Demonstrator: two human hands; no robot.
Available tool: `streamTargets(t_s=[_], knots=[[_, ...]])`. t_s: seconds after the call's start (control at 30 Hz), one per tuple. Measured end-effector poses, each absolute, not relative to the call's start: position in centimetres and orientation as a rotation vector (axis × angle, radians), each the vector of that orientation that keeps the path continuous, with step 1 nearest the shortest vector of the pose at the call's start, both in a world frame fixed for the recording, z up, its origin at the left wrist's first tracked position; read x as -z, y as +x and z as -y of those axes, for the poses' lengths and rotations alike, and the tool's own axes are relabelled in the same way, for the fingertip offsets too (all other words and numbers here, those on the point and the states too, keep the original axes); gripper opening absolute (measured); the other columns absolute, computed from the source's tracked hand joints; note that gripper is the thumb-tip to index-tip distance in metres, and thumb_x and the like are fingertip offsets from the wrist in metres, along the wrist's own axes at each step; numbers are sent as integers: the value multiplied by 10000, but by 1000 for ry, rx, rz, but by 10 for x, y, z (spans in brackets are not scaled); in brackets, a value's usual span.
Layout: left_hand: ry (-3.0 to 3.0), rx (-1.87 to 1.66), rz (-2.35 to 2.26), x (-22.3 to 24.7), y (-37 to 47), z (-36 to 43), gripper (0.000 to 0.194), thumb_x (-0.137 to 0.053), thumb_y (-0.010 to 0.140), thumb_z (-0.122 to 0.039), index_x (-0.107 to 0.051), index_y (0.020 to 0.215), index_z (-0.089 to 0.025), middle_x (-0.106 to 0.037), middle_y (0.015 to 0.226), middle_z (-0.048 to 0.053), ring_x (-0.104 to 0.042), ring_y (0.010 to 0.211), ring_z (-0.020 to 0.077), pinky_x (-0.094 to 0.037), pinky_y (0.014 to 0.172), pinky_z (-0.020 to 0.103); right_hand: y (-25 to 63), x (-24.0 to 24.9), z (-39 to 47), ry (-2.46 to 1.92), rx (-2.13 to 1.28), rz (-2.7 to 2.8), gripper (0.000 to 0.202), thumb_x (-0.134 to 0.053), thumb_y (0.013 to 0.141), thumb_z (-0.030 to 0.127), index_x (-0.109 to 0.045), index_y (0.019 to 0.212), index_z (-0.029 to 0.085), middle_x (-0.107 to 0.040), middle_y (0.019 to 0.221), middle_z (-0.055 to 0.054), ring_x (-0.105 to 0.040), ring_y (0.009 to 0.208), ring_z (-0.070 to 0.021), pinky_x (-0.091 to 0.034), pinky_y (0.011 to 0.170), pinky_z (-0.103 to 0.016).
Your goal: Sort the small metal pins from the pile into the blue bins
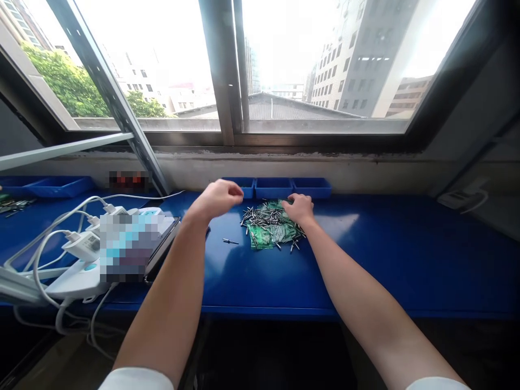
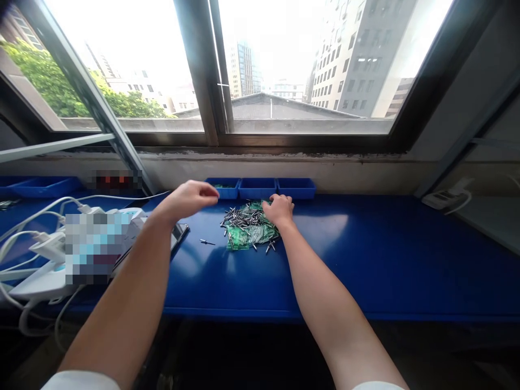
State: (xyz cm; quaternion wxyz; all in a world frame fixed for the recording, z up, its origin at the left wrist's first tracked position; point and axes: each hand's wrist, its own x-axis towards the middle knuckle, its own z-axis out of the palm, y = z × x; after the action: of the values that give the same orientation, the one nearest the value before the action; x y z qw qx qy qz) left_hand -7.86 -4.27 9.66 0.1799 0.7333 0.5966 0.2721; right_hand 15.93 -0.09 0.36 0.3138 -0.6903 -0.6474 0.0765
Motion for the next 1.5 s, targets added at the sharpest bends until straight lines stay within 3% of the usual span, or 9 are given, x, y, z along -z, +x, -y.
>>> streamTargets(t_s=[0.1,0.23,0.4,0.53,0.7,0.93,1.1,1.23,1.5], knots=[[2146,15,-1786,-95,-89,67,384,-724,547,-282,-695,930,-268,-687,985,27,-628,821,223,-469,677,258,158,-5,1,-1843,-213,1699,416,-497,776,466,-631,1049,182,-595,1103,-118,-421,1109,-312,-342,898,-420],[2161,345,-1837,-66,-98,68,402,-724,527,-260,-678,926,-255,-685,967,50,-630,830,236,-469,673,268,158,-4,2,-1824,-231,1694,418,-508,770,474,-626,1046,182,-591,1079,-124,-413,1100,-315,-343,890,-431],[2208,180,-1797,-45,-103,60,111,-663,585,-274,-674,689,-238,-680,725,46,-607,621,198,-415,526,243,160,1,-1,-1727,-229,1650,388,-556,750,468,-638,989,173,-593,1034,-155,-420,1084,-332,-347,881,-463],[2224,-8,-1698,-46,-102,56,66,-677,557,-272,-640,580,-223,-632,579,30,-541,497,163,-345,438,221,160,4,-3,-1681,-230,1634,364,-578,739,456,-643,958,173,-596,1023,-164,-428,1071,-334,-357,868,-468],[2312,-296,-1582,-58,-70,38,96,-641,623,-310,-656,666,-225,-668,693,30,-554,556,161,-348,446,219,157,2,0,-1633,-238,1674,359,-553,765,444,-659,981,177,-608,1072,-144,-418,1098,-335,-353,880,-461],[2293,-635,-1275,-52,-21,1,175,-583,713,-325,-689,775,-200,-673,700,12,-583,635,156,-415,550,227,153,-7,8,-1166,-298,1958,228,-485,845,276,-705,816,223,-693,839,-20,-577,842,-177,-416,782,-293],[2149,-951,-1181,-25,-21,-11,247,-580,734,-356,-689,844,-164,-668,715,34,-590,669,158,-444,592,247,153,-8,10,-1138,-339,1913,170,-535,807,263,-696,808,206,-689,783,-14,-598,774,-164,-433,692,-263],[1962,-1055,-1080,-11,-25,-12,311,-610,731,-376,-651,945,-154,-673,729,41,-605,651,157,-478,623,268,152,-4,8,-1148,-319,1949,149,-544,794,229,-686,828,201,-684,802,-27,-598,792,-165,-438,710,-264],[2031,-1130,-1183,-5,-27,-12,234,-621,718,-365,-693,811,-164,-693,769,47,-613,719,175,-469,665,270,151,-1,7,-1231,-286,1944,193,-480,839,254,-662,827,190,-668,789,-40,-587,742,-160,-430,658,-260]])
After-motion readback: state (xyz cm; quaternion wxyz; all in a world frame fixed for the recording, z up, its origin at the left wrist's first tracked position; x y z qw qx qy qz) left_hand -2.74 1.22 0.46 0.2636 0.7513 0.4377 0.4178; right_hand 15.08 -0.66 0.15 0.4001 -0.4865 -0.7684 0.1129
